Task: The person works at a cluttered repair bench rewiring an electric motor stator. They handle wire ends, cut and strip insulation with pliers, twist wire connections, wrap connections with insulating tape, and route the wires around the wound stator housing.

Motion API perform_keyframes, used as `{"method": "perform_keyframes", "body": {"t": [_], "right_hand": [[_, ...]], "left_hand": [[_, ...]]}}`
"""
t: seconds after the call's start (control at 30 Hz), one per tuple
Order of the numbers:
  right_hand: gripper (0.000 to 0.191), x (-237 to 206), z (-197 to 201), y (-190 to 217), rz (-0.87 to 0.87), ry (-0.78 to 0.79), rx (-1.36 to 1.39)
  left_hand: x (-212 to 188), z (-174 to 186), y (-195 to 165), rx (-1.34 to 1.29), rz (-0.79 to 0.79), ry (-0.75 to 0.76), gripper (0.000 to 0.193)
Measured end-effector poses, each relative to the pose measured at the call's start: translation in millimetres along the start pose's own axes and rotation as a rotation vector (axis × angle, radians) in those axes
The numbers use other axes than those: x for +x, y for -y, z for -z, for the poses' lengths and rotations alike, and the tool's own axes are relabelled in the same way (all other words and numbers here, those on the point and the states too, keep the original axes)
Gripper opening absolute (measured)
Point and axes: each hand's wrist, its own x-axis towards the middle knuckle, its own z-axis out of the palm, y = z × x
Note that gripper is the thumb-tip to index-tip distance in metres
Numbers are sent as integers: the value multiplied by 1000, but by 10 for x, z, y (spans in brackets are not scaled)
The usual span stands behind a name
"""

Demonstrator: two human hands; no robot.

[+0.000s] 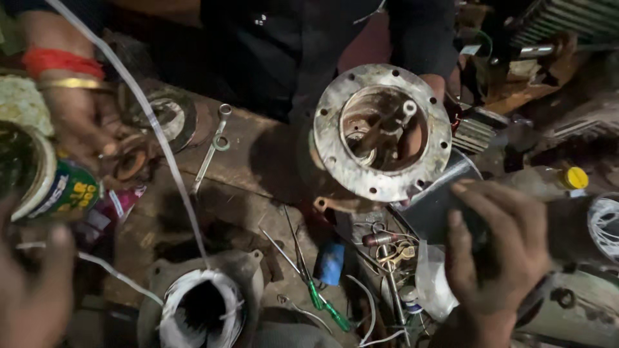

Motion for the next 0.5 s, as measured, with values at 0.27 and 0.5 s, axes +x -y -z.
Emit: {"method": "perform_keyframes", "body": {"t": [0.27,0.5], "right_hand": [[20,45,-496,-343,-51,31,-4],[23,2,-529,-588,-95,117,41]], "left_hand": [[-399,-711,722,-201,555,-134,55],[-465,-780,802,-124,687,-42,57]]}}
